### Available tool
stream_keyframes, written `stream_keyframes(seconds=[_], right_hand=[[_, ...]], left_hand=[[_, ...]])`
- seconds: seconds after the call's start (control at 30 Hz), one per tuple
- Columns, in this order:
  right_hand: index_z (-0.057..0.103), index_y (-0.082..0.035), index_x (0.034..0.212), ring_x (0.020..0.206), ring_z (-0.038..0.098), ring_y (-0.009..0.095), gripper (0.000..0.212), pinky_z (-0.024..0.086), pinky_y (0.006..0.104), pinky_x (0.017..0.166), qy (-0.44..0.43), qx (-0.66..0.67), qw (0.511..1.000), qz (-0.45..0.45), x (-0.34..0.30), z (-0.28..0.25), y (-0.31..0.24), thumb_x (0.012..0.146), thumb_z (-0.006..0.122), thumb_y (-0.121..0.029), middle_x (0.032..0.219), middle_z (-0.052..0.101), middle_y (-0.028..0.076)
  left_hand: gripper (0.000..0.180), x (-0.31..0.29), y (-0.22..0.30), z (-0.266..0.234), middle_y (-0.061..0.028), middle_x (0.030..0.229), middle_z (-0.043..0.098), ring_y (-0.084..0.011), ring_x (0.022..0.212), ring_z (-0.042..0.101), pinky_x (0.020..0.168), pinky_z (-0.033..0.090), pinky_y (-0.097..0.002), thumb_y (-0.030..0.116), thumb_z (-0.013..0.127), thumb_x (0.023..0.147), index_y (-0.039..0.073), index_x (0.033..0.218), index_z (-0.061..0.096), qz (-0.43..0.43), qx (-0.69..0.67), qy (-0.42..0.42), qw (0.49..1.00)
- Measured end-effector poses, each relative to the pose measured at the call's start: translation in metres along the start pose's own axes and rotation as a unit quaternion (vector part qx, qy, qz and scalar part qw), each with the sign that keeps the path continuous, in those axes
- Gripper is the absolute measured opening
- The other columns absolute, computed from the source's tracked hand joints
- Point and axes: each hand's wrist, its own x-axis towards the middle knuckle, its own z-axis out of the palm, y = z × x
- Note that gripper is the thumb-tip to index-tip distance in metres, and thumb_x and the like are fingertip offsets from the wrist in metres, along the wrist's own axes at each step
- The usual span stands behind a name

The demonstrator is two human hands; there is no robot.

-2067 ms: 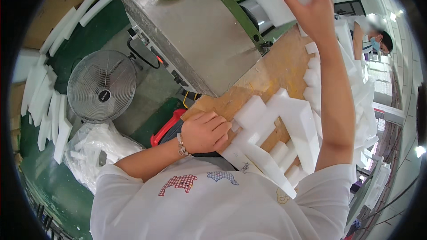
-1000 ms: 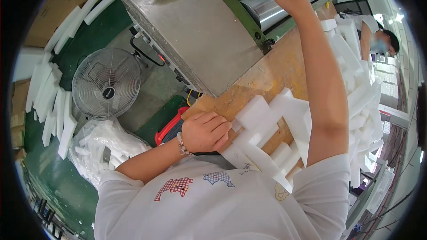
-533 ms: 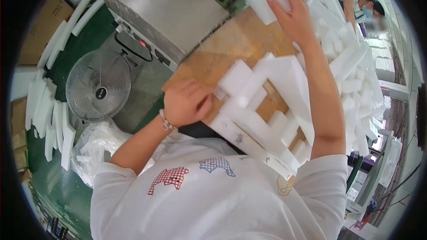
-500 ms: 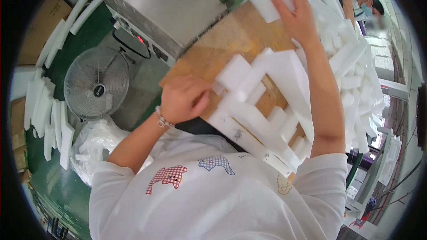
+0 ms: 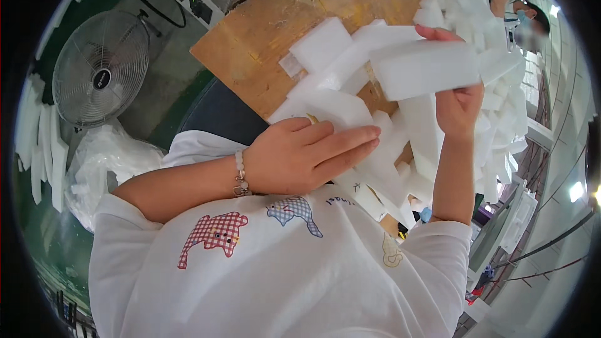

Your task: Assembling protective foam packaging by inserting foam strips into a frame and stacking them.

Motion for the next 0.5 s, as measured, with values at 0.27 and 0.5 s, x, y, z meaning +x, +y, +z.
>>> stream_keyframes(seconds=[0.27,0.5], right_hand=[[0.067,-0.002,0.106,0.104,0.058,0.026,0.033,0.041,0.0419,0.104,-0.064,-0.311,0.922,-0.223,0.008,0.025,-0.022,0.077,0.054,0.008,0.111,0.062,0.01],[0.068,-0.003,0.103,0.106,0.059,0.029,0.034,0.041,0.0457,0.104,-0.12,-0.382,0.883,-0.245,0.007,0.031,-0.019,0.075,0.053,0.01,0.112,0.062,0.011]], left_hand=[[0.032,-0.013,-0.013,0.021,0.0083,0.124,0.059,-0.0077,0.066,0.05,0.056,0.043,-0.0194,0.008,0.069,0.075,0.01,0.107,0.067,0.054,-0.028,0.099,0.993],[0.031,-0.016,-0.011,0.027,0.012,0.121,0.06,-0.0078,0.065,0.049,0.054,0.043,-0.0192,0.009,0.071,0.075,0.013,0.106,0.068,0.002,-0.054,0.115,0.992]])
